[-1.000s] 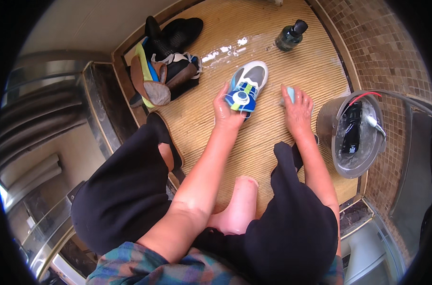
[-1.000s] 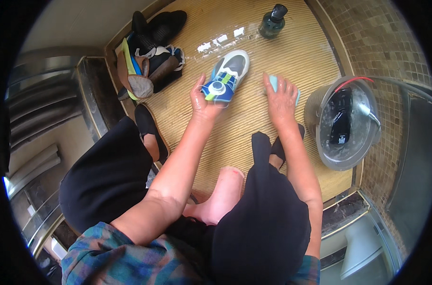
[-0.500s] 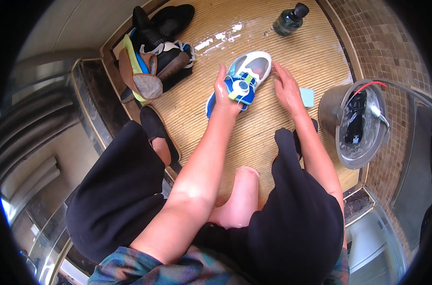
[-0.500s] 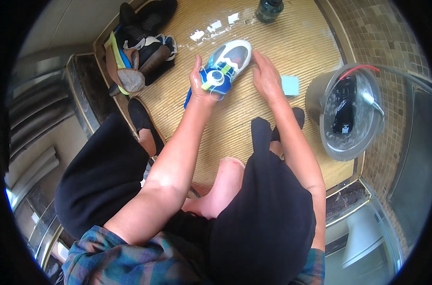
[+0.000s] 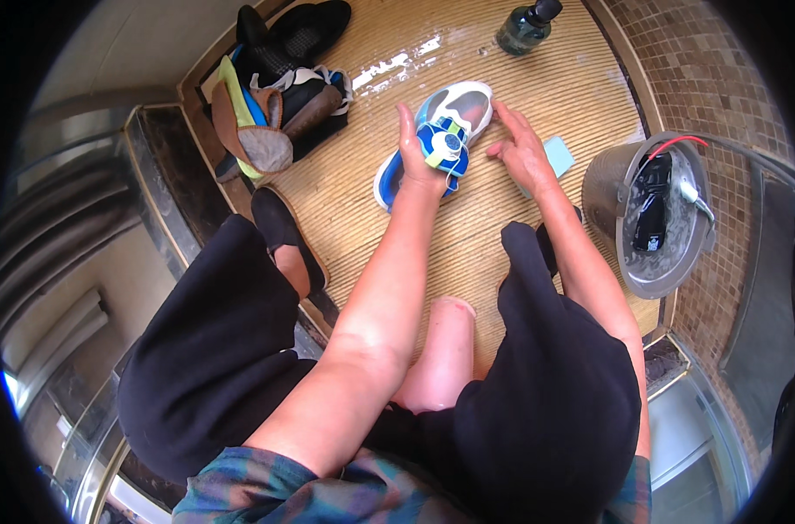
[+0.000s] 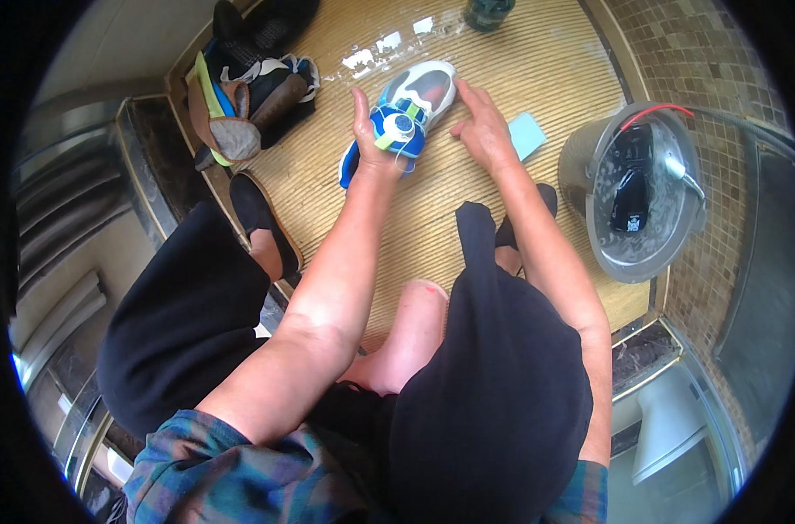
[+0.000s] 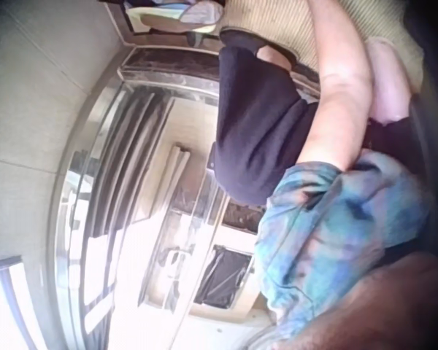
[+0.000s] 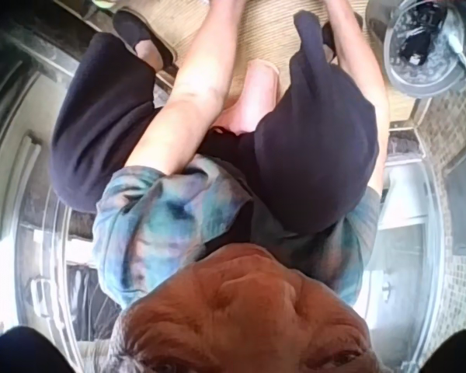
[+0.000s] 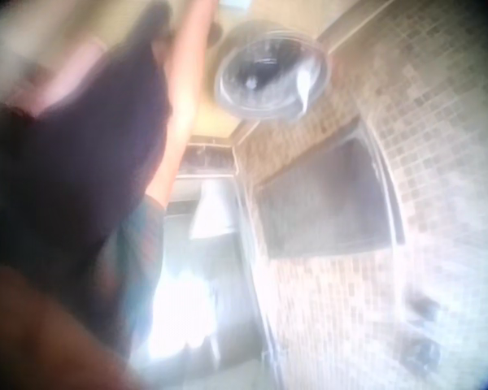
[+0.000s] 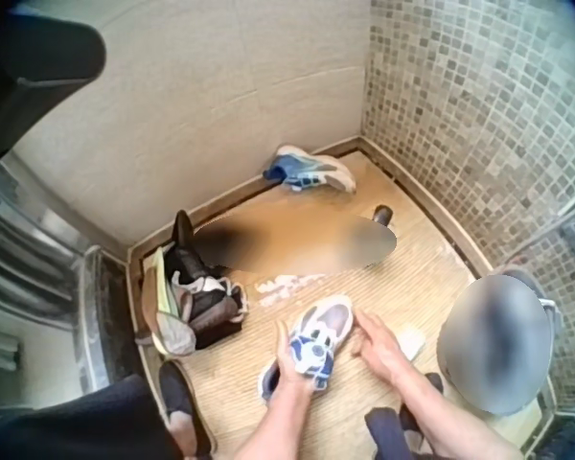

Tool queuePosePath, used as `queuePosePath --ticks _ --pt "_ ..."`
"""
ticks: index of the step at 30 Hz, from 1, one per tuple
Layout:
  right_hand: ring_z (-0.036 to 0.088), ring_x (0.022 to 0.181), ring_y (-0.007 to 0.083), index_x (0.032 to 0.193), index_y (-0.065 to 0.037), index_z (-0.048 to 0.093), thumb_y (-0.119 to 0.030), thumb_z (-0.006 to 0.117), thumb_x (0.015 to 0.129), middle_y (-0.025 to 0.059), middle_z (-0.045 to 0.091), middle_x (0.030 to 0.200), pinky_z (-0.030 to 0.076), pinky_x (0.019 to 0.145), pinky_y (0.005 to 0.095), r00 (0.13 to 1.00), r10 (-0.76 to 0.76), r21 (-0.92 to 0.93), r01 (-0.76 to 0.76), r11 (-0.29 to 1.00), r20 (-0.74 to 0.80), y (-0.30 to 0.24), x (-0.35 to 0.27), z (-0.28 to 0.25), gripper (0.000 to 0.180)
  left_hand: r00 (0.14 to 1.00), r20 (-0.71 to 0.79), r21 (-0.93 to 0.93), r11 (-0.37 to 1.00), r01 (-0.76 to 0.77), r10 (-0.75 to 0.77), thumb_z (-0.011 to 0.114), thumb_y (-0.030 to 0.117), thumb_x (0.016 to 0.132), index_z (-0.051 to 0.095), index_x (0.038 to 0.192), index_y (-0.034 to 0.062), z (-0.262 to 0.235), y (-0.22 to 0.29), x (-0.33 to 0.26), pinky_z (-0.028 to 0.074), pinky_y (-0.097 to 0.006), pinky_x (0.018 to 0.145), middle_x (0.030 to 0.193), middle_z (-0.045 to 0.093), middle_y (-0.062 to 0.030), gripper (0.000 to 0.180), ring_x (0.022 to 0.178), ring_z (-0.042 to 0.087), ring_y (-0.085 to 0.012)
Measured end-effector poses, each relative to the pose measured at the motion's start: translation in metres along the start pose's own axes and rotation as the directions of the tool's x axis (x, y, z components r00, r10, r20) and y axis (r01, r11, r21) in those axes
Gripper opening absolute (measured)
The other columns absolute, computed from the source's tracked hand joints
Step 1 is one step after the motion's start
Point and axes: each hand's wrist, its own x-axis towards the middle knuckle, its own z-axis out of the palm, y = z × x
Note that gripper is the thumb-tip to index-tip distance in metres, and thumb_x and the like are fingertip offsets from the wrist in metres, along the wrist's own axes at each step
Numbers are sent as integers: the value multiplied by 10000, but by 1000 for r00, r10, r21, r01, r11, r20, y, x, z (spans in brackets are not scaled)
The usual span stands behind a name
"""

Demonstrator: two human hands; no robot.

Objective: The person scrubs a blue and white sneaker with a brush and cleaning solution while sitting on a mat. They repeatedly scrub the upper and sole, dip the shoe in a bucket of water, and continue scrubbing different areas of the shoe.

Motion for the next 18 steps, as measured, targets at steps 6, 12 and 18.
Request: queuePosePath --ticks 6,12,18 --pt "599 1050 239 1418 -79 406 107 516 718 125 453 1345 477 896 293 994 -108 -218 104 971 -10 13 4 -3 733 999 36 42 999 2 -3 269 710 909 389 1355 -74 -1 -3 6 402 -439 1061 1338 494 -239 909 1219 516 -350" --pt "456 1266 285 1404 -80 423 96 630 656 131 495 1337 378 1047 306 993 -116 -315 100 944 -34 7 1 -1 796 997 -41 209 977 -52 62 281 698 914 425 1332 -56 3 -3 4 434 -434 1033 1293 538 -225 875 1184 547 -339" --pt "470 1255 282 1398 -81 429 114 602 665 135 502 1326 389 1037 307 990 -130 -311 107 944 -52 6 -2 0 778 1000 -24 187 982 9 -4 280 670 931 427 1327 -58 3 1 6 443 -432 1023 1276 546 -232 842 1172 555 -340"
